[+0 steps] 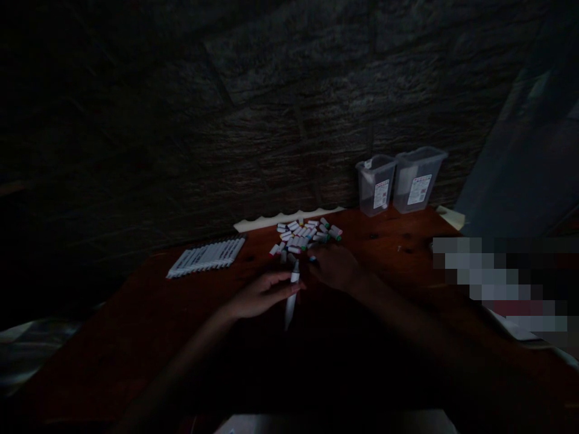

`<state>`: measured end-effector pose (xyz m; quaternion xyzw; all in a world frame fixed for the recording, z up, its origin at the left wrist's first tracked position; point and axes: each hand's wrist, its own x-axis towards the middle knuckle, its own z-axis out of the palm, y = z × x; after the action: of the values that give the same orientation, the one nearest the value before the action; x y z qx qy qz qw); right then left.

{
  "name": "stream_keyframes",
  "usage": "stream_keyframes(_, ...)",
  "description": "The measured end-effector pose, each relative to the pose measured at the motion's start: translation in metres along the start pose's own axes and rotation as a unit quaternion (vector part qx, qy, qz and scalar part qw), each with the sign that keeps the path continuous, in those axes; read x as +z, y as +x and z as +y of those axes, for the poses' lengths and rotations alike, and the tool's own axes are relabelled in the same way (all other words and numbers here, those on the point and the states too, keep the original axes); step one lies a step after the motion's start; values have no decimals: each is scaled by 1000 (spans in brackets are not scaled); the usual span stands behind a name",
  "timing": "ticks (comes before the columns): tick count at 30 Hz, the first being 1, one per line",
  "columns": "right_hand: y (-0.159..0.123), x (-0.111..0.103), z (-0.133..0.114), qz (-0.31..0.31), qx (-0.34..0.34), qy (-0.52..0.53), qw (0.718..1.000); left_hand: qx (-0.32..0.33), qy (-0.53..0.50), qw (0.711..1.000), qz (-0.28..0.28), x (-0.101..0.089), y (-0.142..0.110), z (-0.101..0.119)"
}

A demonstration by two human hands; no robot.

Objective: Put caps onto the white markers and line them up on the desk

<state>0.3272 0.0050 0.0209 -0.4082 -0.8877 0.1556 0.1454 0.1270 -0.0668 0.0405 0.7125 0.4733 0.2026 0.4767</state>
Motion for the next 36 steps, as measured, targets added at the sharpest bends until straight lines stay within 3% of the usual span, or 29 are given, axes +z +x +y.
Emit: stream_keyframes(36,1,1,2,0,-5,-12,1000,-7,-21,1000,-9,-1,1,-3)
